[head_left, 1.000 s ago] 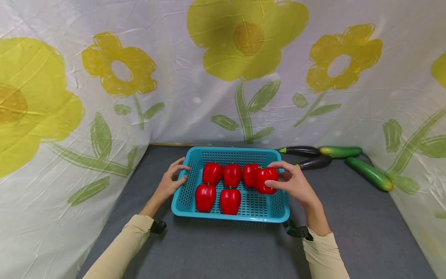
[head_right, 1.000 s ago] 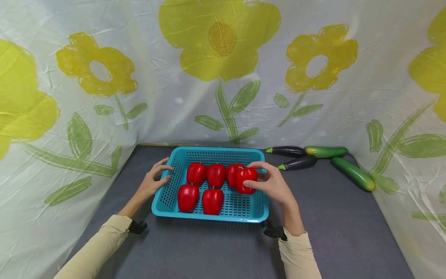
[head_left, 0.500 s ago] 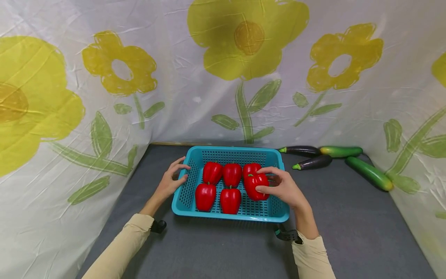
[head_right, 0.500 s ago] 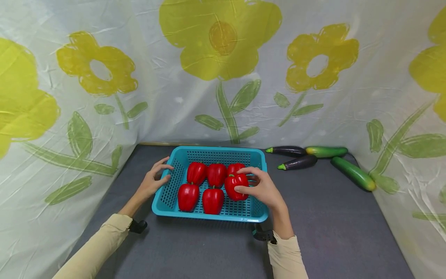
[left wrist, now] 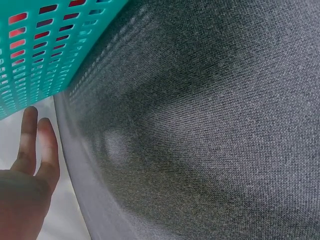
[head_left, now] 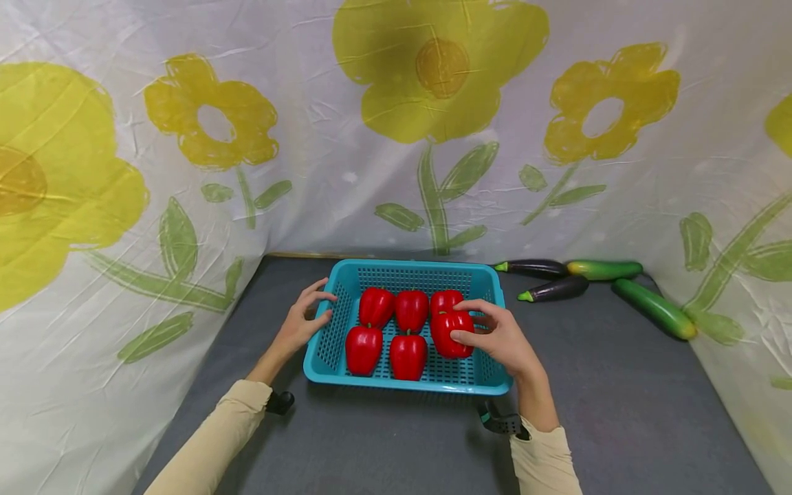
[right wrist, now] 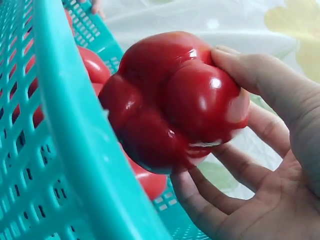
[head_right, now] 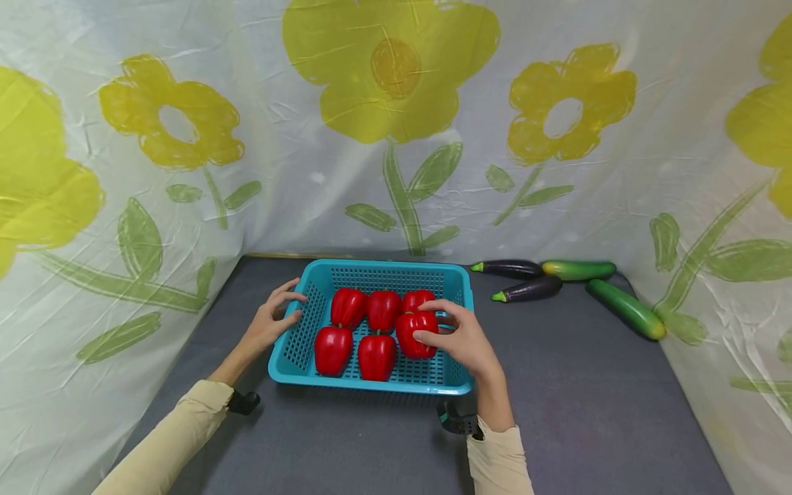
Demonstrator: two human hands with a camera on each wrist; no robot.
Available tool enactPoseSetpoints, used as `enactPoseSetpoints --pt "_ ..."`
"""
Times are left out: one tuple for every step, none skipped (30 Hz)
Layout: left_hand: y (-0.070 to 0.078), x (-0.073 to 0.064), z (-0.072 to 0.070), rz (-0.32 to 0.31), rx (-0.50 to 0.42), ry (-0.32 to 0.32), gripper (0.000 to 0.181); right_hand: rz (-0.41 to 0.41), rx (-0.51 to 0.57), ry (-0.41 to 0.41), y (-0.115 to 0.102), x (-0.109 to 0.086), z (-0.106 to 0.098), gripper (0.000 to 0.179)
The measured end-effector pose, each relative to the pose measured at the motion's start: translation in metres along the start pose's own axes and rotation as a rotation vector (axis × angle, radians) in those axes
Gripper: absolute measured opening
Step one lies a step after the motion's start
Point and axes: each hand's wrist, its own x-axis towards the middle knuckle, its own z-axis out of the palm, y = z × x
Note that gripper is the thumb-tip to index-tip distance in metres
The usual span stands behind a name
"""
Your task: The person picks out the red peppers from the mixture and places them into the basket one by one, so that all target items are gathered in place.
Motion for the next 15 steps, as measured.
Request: enactPoseSetpoints --pt "0.0002 0.0000 -0.0001 0.000 -0.001 0.000 0.024 0.002 -0.002 0.001 0.0004 -0.0002 0.0004 0.047" --pt "0.0005 0.0002 -0.0003 -0.002 -0.003 -0.001 0.024 0.003 -0.002 0.001 0.0012 -0.0003 0.0008 0.046" --pt "0.0008 0.0002 -0.0006 -0.003 -0.003 -0.002 0.024 0.003 -0.001 0.000 0.0017 -0.0006 0.0012 0.046" --pt "0.0012 0.0002 -0.0007 -0.005 -0.004 -0.003 0.025 0.006 -0.002 0.000 0.0023 -0.0009 0.0015 0.046" --pt "0.0019 0.0002 -0.0008 -0.011 -0.005 -0.005 0.025 0.009 -0.002 -0.001 0.0028 -0.0012 0.0020 0.046" --pt "0.0022 0.0000 -0.0008 -0.015 -0.006 -0.006 0.025 0.013 -0.004 -0.001 0.0031 -0.0016 0.0026 0.046" --pt "0.0025 -0.0001 -0.0008 -0.018 -0.006 -0.008 0.025 0.019 -0.008 0.000 0.0031 -0.0020 0.0033 0.046" --pt "0.0028 -0.0002 -0.0008 -0.022 -0.006 -0.009 0.026 0.024 -0.015 0.003 0.0030 -0.0024 0.0040 0.046" --pt "0.0029 -0.0004 -0.0009 -0.024 -0.004 -0.009 0.026 0.031 -0.019 0.003 0.0028 -0.0028 0.0046 0.045" --pt "0.0031 -0.0004 -0.0008 -0.025 -0.005 -0.007 0.026 0.040 -0.024 0.003 0.0028 -0.0031 0.0053 0.045" --pt "0.0032 -0.0006 -0.0008 -0.025 -0.005 -0.007 0.026 0.045 -0.027 -0.001 0.0023 -0.0034 0.0061 0.045" --pt "0.0031 -0.0007 -0.0008 -0.022 -0.003 -0.006 0.025 0.052 -0.033 -0.003 0.0022 -0.0035 0.0067 0.044" --pt "0.0032 -0.0007 -0.0007 -0.020 -0.002 -0.004 0.025 0.056 -0.040 -0.007 0.0023 -0.0035 0.0072 0.043" --pt "0.0033 -0.0006 -0.0007 -0.017 -0.001 -0.001 0.025 0.061 -0.043 -0.011 0.0023 -0.0033 0.0079 0.043" --pt "0.0033 -0.0006 -0.0006 -0.015 -0.002 0.000 0.025 0.066 -0.049 -0.017 0.0021 -0.0031 0.0085 0.041"
